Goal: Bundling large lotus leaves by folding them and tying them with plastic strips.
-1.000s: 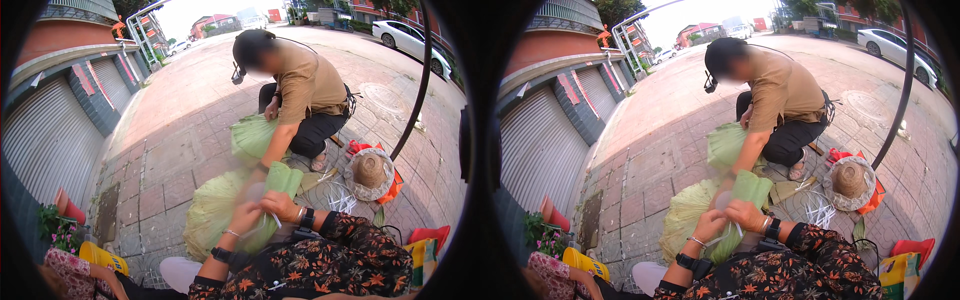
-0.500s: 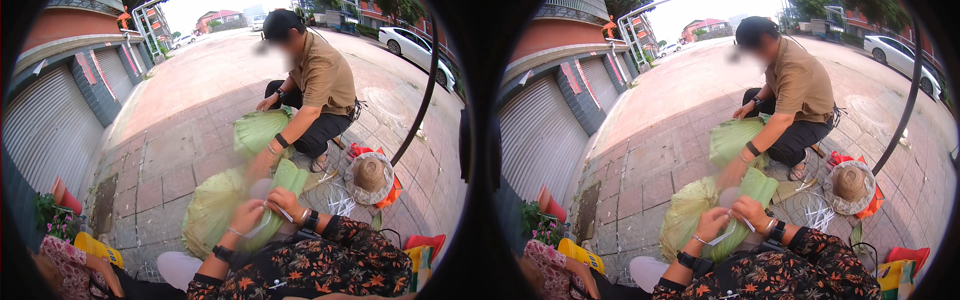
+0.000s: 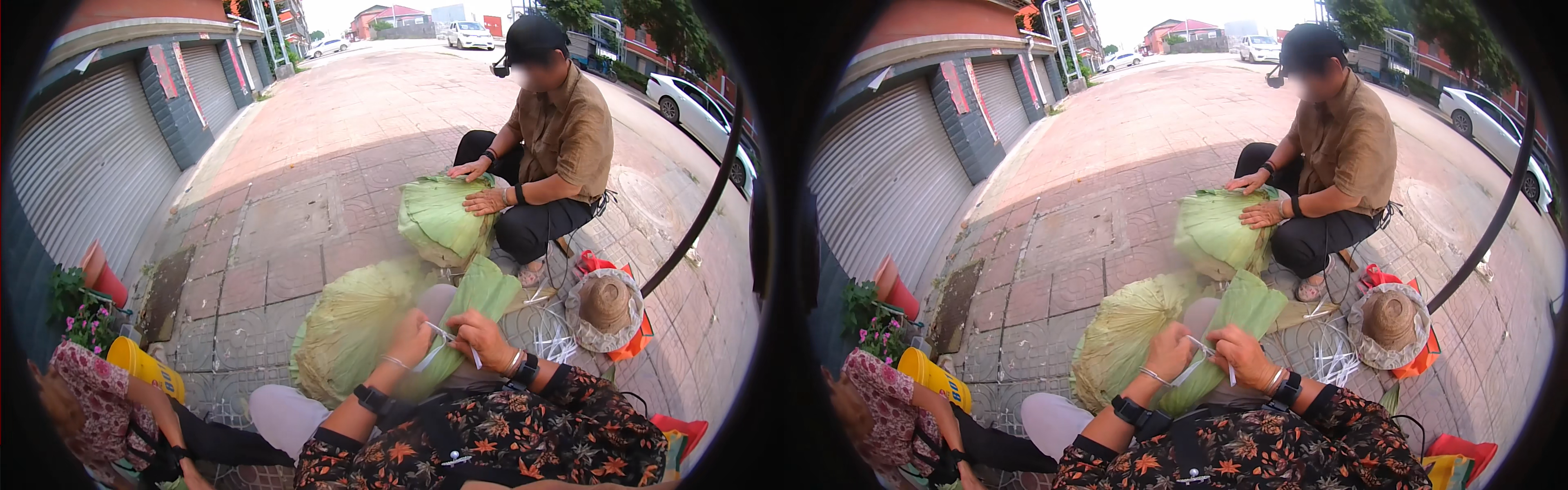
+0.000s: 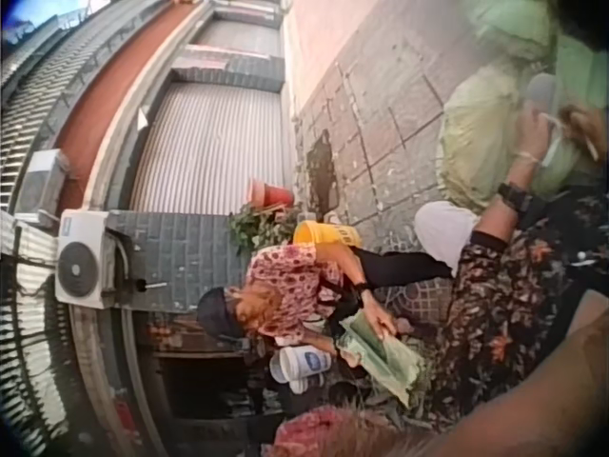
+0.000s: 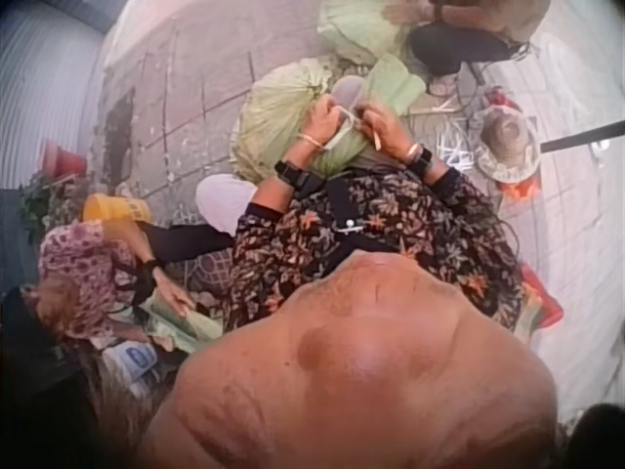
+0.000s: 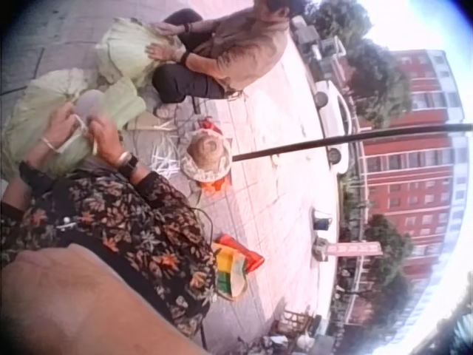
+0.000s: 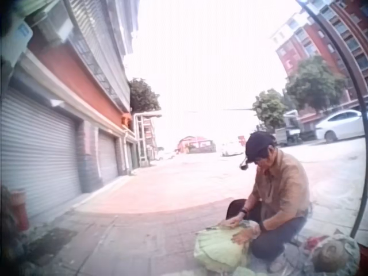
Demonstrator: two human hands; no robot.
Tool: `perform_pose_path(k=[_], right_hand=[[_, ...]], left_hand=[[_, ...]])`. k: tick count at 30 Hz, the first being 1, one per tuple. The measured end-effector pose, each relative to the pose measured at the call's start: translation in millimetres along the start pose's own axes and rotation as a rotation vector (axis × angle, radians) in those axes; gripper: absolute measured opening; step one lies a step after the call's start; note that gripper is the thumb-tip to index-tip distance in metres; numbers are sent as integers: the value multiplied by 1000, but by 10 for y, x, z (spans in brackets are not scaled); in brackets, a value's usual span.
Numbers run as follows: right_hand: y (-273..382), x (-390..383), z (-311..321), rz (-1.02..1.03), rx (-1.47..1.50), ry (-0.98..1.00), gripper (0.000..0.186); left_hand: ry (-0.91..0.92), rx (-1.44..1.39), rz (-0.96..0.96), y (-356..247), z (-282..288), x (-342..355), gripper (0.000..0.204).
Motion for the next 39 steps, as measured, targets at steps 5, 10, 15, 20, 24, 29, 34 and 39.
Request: perform_pose_path(k=[5, 10, 15, 20, 24, 29, 34, 39], right_hand=[[62, -38, 29, 22, 8, 42, 25], [47, -54, 48, -21, 21, 53, 22], [-21, -102, 50, -134, 155, 72, 18], [-28, -104, 93, -191, 185, 68, 16], [-63, -114, 47, -172, 204, 64, 14], [-59, -110, 74, -166, 194, 46, 14], [-96, -150, 56, -190, 248, 59, 15], [-167, -200, 24, -194, 282, 36, 16]], left_hand=[[-83, 292, -225, 74, -25, 1, 17], [-62, 325, -206, 72, -4, 22, 18], [-49, 107, -94, 300, 12, -17, 24], [13, 105, -91, 74, 5, -72, 32], [148, 28, -2, 208, -63, -124, 41], [289, -39, 55, 351, -111, -180, 50], [515, -243, 175, 577, -108, -416, 73], [496, -351, 276, 435, -120, -506, 70]])
Point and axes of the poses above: each hand's wrist, its own x-axis towards the middle knuckle, its own z-axis out of the back of the hand, y = z × x, the point moved 4 cm from there along x, towards the middle knuckle, and after that the axes turned 9 degrees about -z, right-handed, at the moved point
